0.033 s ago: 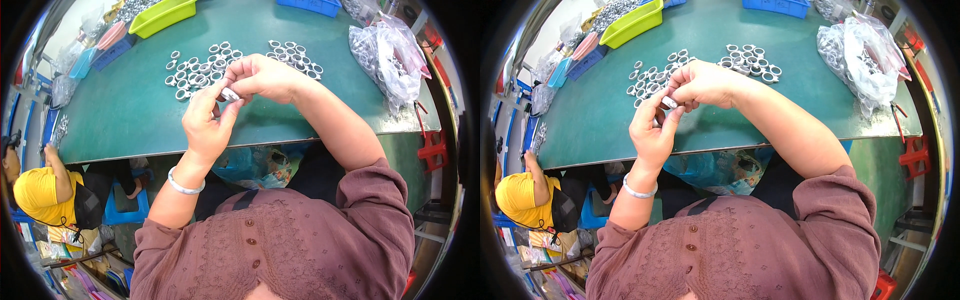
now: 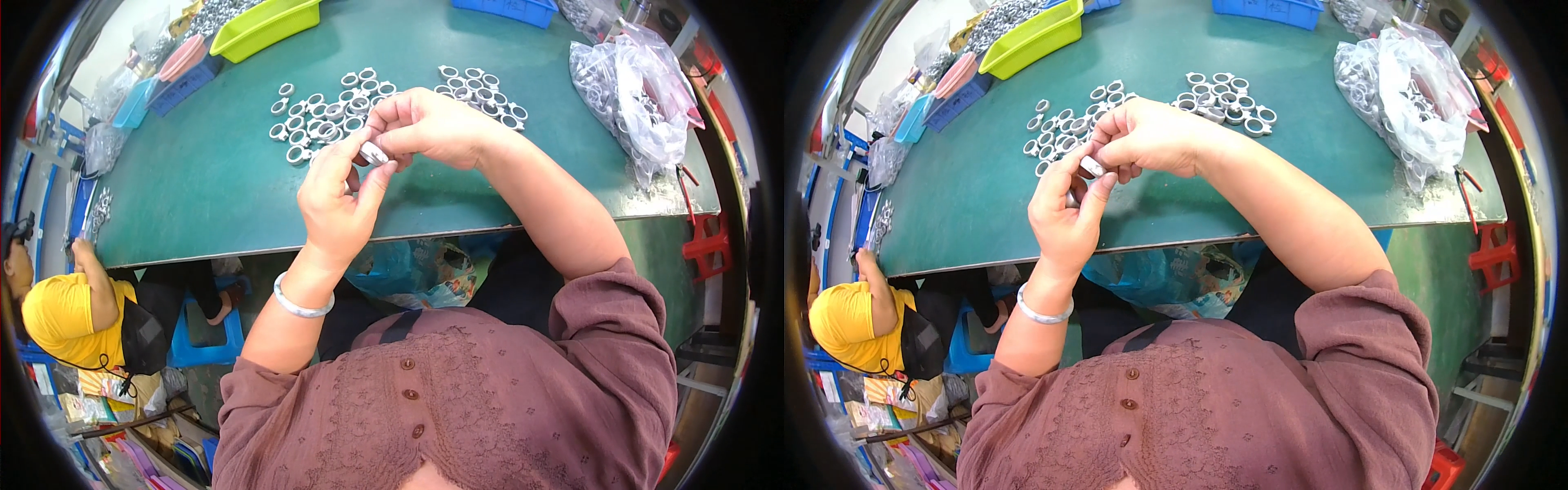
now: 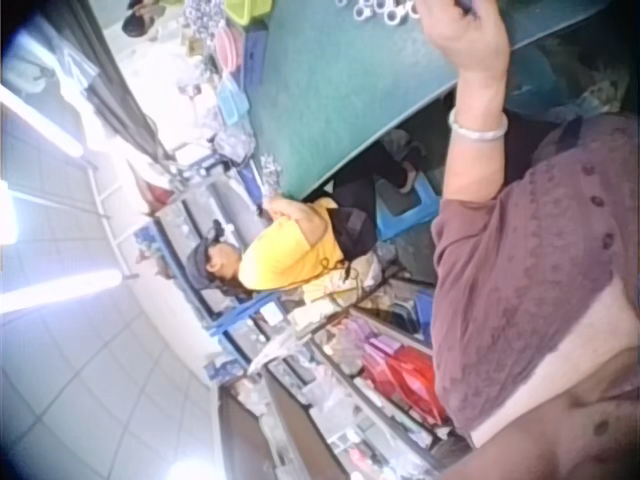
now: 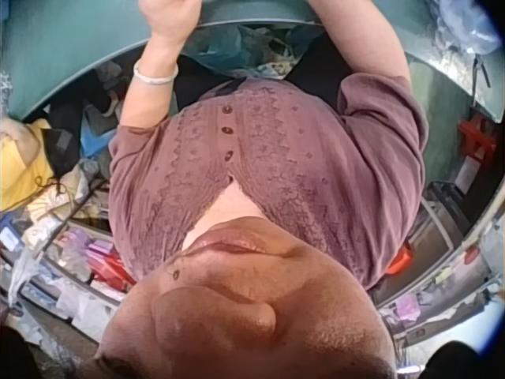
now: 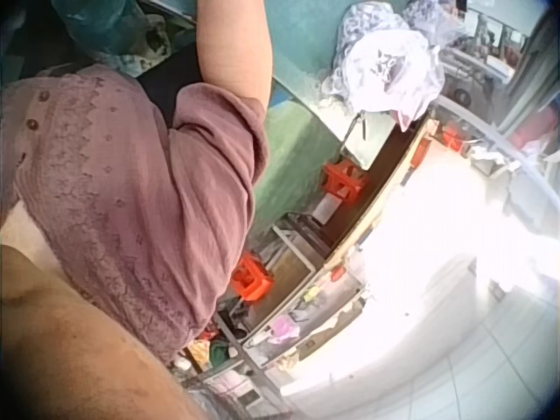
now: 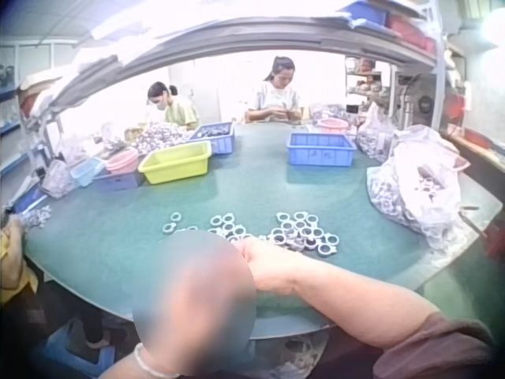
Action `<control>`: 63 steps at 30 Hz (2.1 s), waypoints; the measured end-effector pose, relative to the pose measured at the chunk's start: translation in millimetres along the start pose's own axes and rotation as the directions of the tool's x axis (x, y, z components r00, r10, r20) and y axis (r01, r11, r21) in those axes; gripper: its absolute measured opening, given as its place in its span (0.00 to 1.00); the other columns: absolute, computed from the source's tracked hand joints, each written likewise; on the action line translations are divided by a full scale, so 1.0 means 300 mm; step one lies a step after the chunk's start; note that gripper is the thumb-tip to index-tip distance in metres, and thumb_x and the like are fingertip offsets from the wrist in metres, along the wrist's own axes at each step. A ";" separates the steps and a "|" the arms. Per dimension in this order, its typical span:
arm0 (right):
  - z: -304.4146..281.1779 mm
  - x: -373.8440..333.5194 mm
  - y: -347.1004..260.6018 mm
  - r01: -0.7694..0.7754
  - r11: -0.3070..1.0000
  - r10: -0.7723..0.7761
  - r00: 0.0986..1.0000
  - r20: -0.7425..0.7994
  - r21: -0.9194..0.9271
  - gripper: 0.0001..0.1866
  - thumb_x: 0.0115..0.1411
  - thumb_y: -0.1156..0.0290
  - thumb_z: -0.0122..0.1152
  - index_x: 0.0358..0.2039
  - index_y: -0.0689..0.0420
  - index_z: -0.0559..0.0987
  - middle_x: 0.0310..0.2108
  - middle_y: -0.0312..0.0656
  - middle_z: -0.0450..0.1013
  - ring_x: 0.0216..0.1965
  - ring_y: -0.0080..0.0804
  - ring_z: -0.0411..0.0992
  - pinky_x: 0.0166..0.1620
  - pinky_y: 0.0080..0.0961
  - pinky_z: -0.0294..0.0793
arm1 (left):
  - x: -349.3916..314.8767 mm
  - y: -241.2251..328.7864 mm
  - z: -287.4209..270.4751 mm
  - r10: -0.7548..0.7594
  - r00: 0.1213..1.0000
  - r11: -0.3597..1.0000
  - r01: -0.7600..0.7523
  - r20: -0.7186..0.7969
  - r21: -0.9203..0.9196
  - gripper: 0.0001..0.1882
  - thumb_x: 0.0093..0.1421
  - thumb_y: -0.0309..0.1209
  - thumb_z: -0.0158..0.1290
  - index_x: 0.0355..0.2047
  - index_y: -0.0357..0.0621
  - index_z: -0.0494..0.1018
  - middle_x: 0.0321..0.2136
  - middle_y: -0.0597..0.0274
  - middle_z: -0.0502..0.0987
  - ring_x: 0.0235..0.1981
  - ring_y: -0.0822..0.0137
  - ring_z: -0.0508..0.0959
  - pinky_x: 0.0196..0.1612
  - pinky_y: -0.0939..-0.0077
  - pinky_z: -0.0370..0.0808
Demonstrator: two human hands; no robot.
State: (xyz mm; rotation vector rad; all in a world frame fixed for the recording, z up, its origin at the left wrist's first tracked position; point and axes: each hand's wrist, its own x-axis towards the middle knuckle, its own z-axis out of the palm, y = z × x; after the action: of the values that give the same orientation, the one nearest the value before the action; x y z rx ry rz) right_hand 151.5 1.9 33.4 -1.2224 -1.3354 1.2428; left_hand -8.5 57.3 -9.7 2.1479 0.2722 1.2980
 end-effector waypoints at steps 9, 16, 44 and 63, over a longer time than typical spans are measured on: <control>-0.007 -0.008 -0.023 0.136 0.988 -0.142 0.987 -0.075 -0.078 0.09 0.53 0.71 0.55 0.35 0.61 0.74 0.27 0.35 0.72 0.28 0.19 0.67 0.35 0.16 0.67 | 0.011 0.020 -0.019 -0.312 0.947 0.878 0.318 0.078 -0.358 0.16 0.52 0.22 0.52 0.43 0.34 0.68 0.25 0.71 0.69 0.23 0.83 0.64 0.24 0.93 0.61; -0.007 -0.004 -0.013 0.299 0.951 -0.296 0.954 0.049 -0.077 0.15 0.49 0.75 0.59 0.39 0.63 0.72 0.29 0.35 0.70 0.30 0.18 0.66 0.38 0.16 0.68 | 0.006 0.011 -0.027 -0.372 0.920 0.851 0.390 0.121 -0.353 0.16 0.53 0.22 0.51 0.44 0.33 0.68 0.24 0.72 0.67 0.23 0.84 0.63 0.25 0.93 0.60; -0.012 -0.002 -0.011 0.191 0.981 -0.191 0.982 -0.009 -0.035 0.09 0.51 0.74 0.57 0.34 0.62 0.74 0.26 0.35 0.71 0.27 0.20 0.67 0.33 0.17 0.67 | 0.021 0.033 -0.035 -0.361 0.928 0.798 0.361 0.098 -0.482 0.15 0.50 0.19 0.54 0.40 0.34 0.68 0.26 0.70 0.70 0.25 0.82 0.67 0.29 0.92 0.65; -0.017 -0.005 -0.026 0.262 0.965 -0.262 0.965 -0.027 -0.017 0.10 0.52 0.77 0.55 0.36 0.63 0.74 0.29 0.36 0.72 0.31 0.21 0.69 0.38 0.18 0.70 | -0.068 0.084 -0.124 -0.394 0.916 0.889 0.402 0.082 -0.217 0.10 0.50 0.22 0.54 0.34 0.36 0.71 0.18 0.72 0.67 0.19 0.84 0.63 0.23 0.91 0.60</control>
State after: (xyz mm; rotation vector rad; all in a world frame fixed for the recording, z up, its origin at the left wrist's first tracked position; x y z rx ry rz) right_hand 156.0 0.9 41.7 -1.0292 -1.4338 1.0259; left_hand -53.9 42.5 2.8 1.7975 0.4948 0.9989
